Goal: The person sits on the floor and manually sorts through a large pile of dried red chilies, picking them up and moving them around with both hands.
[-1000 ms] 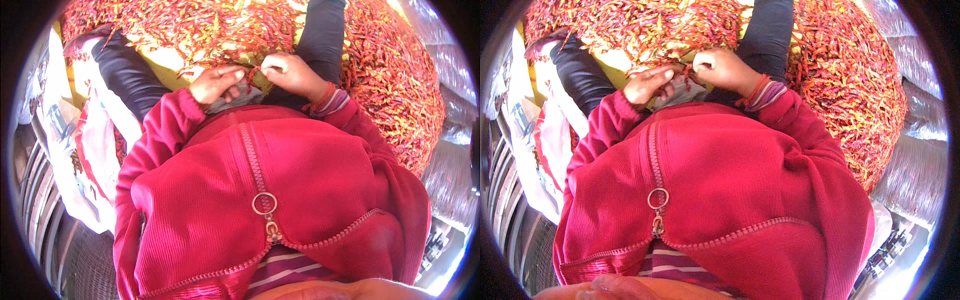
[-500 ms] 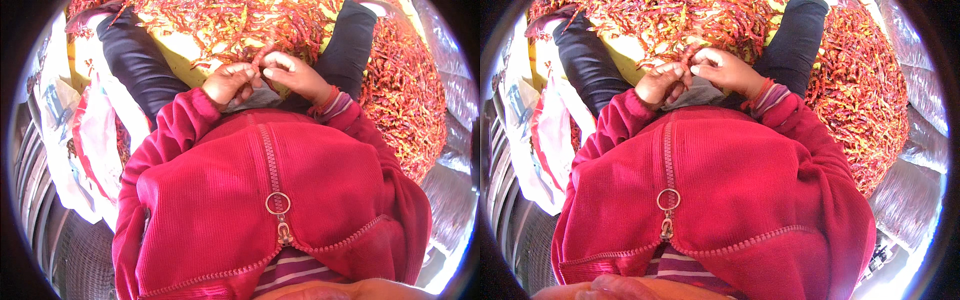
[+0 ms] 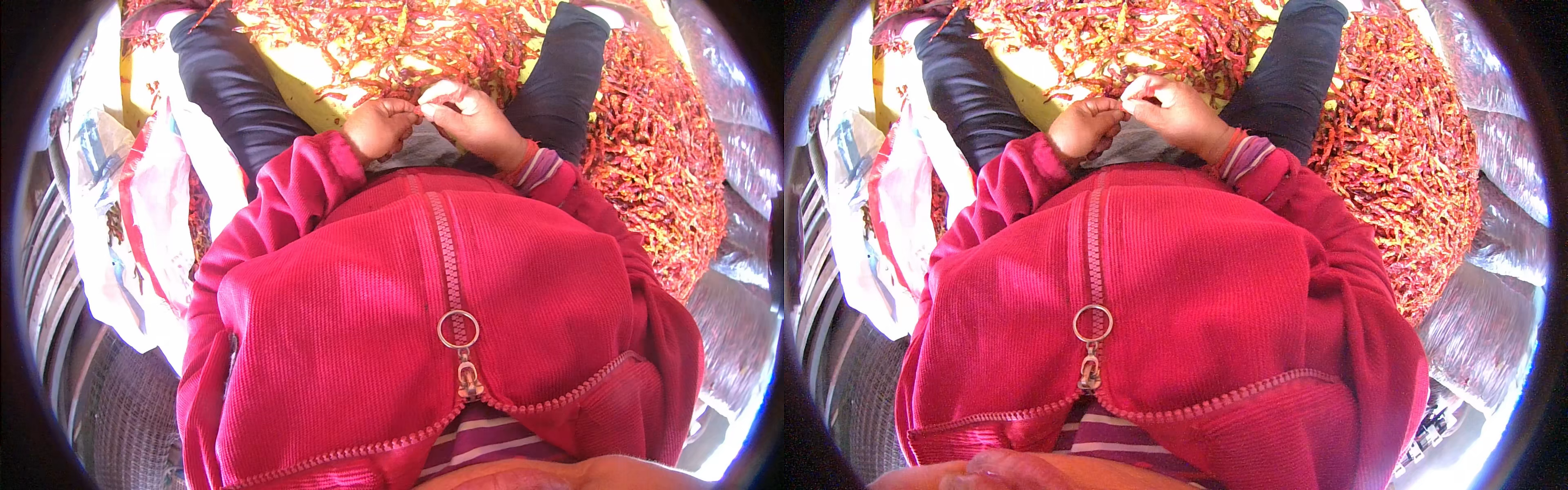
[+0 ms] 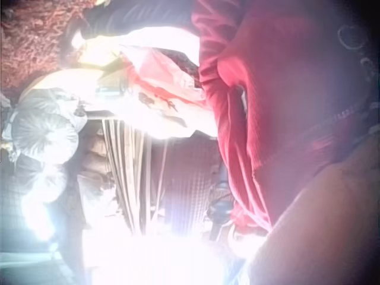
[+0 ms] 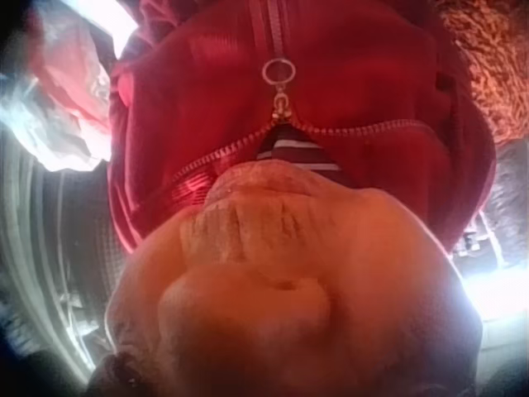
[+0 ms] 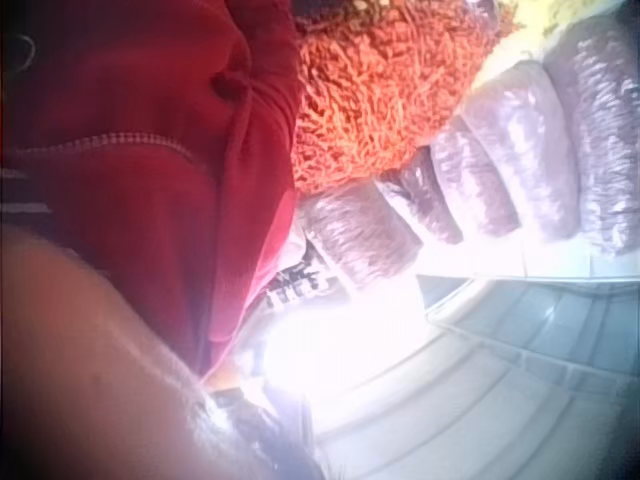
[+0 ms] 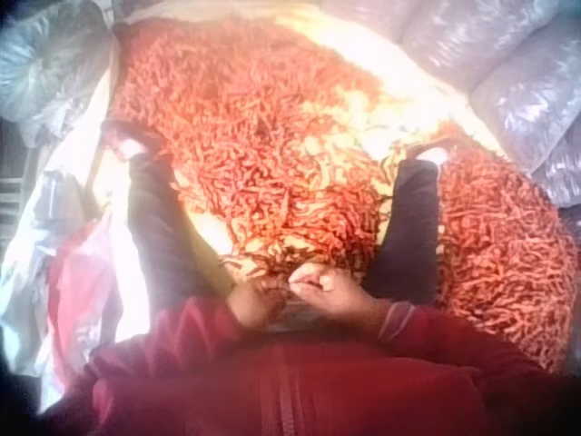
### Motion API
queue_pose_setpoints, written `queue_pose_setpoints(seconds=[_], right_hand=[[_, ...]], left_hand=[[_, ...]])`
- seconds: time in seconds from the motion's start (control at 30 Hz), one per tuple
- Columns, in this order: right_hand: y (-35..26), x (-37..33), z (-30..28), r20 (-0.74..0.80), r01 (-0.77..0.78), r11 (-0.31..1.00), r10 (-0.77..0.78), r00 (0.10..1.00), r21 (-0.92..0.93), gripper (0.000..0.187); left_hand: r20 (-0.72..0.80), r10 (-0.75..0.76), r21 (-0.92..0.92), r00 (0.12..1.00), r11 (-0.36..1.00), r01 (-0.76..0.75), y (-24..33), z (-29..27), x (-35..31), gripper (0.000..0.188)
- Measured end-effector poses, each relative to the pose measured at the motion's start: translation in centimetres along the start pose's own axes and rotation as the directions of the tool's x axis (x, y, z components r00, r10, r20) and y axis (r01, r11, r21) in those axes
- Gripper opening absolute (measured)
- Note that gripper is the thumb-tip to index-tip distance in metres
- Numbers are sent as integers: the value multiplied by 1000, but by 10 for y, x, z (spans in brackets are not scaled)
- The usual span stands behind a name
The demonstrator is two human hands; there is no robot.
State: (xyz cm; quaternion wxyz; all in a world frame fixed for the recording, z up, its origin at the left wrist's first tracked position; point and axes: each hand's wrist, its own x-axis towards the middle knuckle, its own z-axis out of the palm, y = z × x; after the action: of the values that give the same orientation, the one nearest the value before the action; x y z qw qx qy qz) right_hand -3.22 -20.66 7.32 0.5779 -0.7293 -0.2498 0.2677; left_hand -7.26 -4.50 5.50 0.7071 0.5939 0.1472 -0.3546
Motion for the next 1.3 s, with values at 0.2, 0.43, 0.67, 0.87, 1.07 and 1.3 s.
queue_pose_setpoints(seconds=[0.2,0.43,0.67,0.87,1.07,1.3], right_hand=[[-14,12,-1,-87,301,884,-352,932,-358,8],[-20,25,-6,-193,92,865,6,981,493,8],[1,41,-44,46,32,994,-27,999,-104,10],[45,40,-49,198,110,634,70,978,-766,26],[67,94,-23,130,12,546,177,976,-838,30],[93,103,-27,191,180,550,-38,981,-815,21]], left_hand=[[-9,56,-321,998,946,-56,27,2,-9,15],[169,357,-241,919,919,-313,23,-17,-10,20],[215,201,106,956,968,-228,-6,-30,4,14],[270,511,447,816,684,-576,-15,-46,-12,10],[310,548,433,777,647,-628,-13,-55,-22,7],[161,191,-110,968,979,-175,-30,-70,-23,13]])
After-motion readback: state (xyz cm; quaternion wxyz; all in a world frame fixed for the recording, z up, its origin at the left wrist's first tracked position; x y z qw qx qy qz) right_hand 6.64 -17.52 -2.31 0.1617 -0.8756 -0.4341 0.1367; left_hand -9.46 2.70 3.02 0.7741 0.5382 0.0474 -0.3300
